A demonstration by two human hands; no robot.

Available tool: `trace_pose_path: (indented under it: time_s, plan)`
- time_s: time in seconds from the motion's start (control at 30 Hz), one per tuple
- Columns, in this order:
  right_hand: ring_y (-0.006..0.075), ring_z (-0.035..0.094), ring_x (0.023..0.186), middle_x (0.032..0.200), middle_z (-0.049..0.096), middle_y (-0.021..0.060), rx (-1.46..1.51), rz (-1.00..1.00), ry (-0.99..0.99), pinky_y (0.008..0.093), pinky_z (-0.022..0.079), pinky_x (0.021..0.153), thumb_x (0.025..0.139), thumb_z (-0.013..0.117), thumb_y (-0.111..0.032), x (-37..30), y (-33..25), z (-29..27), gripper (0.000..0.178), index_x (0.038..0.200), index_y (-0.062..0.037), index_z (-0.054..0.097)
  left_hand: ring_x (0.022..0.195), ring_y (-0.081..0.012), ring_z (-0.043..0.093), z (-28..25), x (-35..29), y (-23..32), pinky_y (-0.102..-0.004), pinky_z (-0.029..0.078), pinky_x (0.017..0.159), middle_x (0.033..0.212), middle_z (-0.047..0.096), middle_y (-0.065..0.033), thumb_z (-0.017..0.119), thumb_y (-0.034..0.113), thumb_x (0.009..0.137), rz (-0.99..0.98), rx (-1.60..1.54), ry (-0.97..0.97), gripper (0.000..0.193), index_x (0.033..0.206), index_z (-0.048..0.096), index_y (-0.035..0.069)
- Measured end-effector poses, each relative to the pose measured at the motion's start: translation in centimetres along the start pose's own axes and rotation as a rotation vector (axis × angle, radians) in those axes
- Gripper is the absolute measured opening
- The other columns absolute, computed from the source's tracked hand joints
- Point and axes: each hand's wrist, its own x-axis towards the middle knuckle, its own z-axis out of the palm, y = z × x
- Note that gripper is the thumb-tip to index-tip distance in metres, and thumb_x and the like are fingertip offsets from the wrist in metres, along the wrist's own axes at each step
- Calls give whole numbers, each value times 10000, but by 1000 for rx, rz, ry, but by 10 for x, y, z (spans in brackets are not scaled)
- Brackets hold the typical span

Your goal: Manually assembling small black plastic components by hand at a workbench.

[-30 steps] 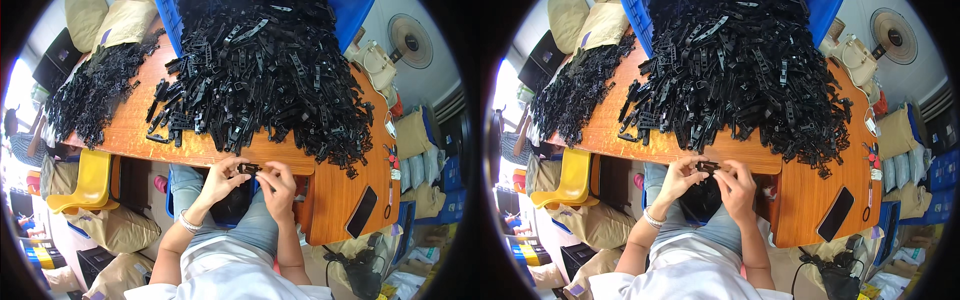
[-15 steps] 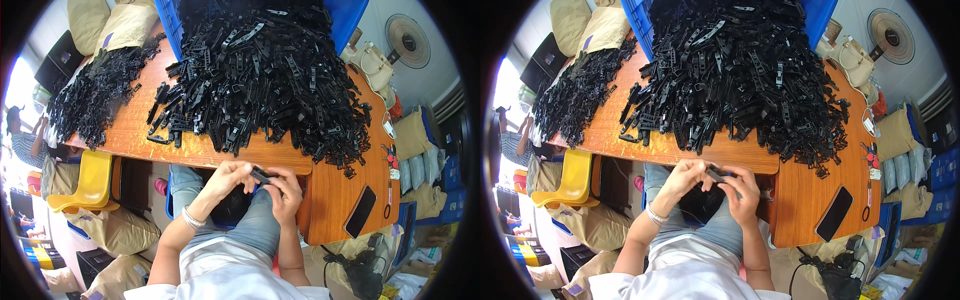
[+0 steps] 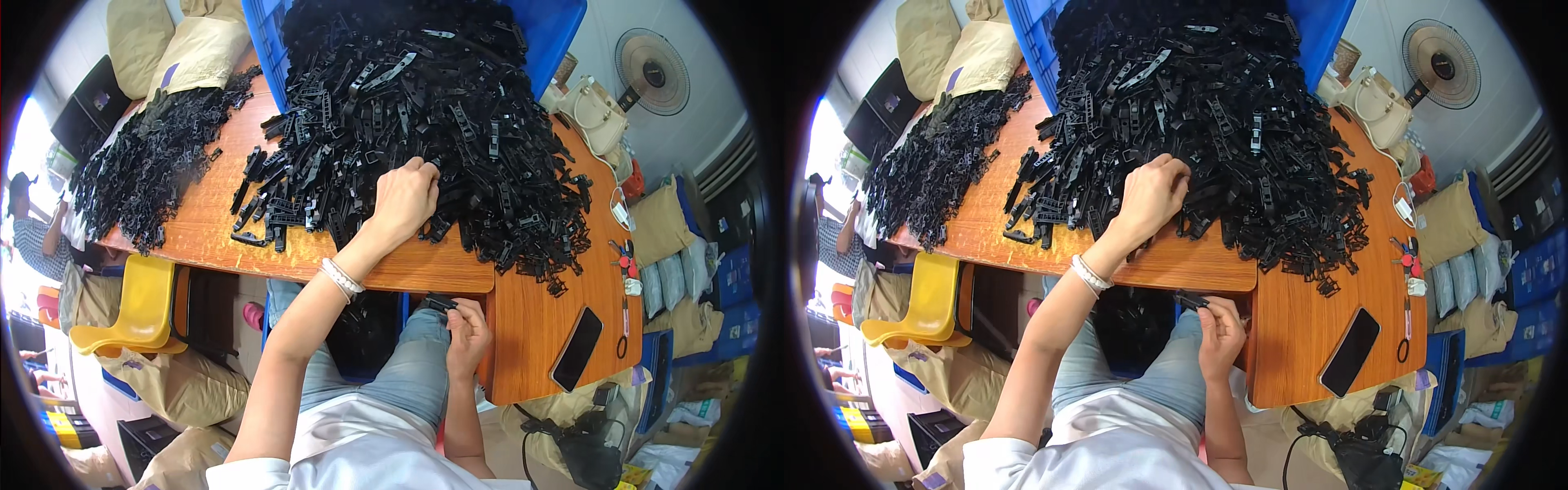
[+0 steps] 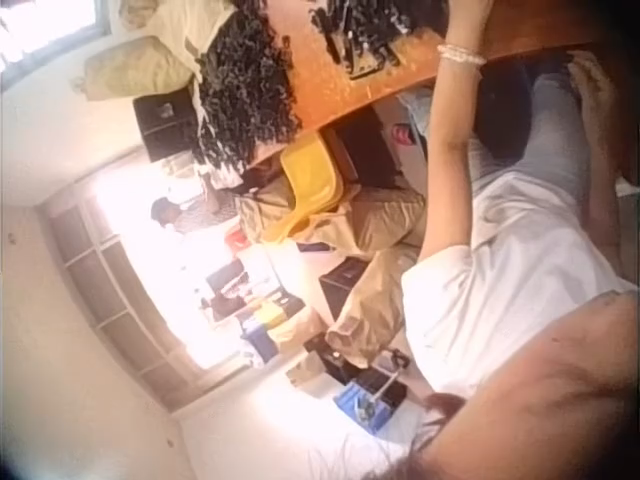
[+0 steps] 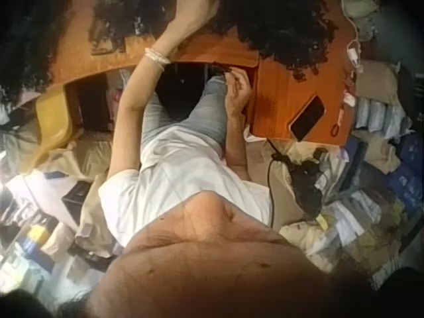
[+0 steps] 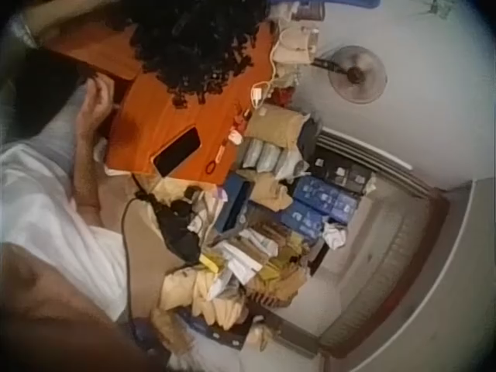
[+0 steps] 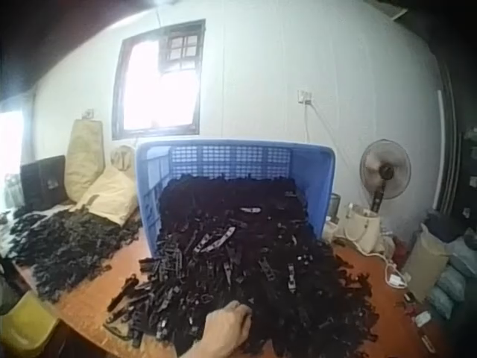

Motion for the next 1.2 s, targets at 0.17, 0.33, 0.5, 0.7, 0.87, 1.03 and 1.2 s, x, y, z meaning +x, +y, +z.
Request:
trace_pose_path:
  time_s: [0.17,0.33,0.5,0.7,0.87,1.03,1.2]
  plan:
    - [71,466,680,904,564,56,22,17,13,185,376,582,840,560,-42,-1,6,-3,114,842,65,598,613,-291,576,5,3,5,-368,465,566,761,558,-113,600,39,729,71,-5,-47,58,772,613,2]
    - [91,509,778,934,552,65,31,82,-15,190,426,685,845,572,-21,-2,11,-8,104,876,77,578,686,-259,583,21,-15,4,-357,468,554,792,523,-110,629,58,716,181,125,-137,136,840,613,4]
    - [90,512,768,936,554,72,50,97,-23,191,429,666,842,571,-15,-2,12,-6,102,881,79,583,689,-245,583,34,-12,7,-342,467,529,790,511,-124,614,48,704,175,263,-94,82,728,552,-1]
    - [98,530,754,938,558,76,95,90,1,197,439,631,837,570,-2,9,14,-5,100,870,89,590,633,-274,574,20,-17,9,-350,465,540,754,515,-126,648,103,687,52,166,-27,167,763,535,7]
    - [106,546,756,946,557,82,105,42,33,197,444,618,815,588,24,26,18,1,112,897,100,593,521,-182,531,4,-52,11,-290,423,490,679,511,-75,676,78,711,-145,-127,91,187,733,504,7]
    - [103,542,727,944,563,88,-25,17,55,199,428,576,799,611,5,34,16,5,125,879,101,612,570,-51,534,8,-111,7,-186,433,500,616,531,5,642,-31,772,-555,-649,-18,159,828,495,-13]
    - [144,585,645,810,619,115,458,336,-34,218,440,535,828,610,-91,33,-1,-2,185,889,84,614,755,-115,606,-5,-126,22,-228,519,676,812,607,-74,604,-96,772,-572,-1062,50,273,1016,494,-44]
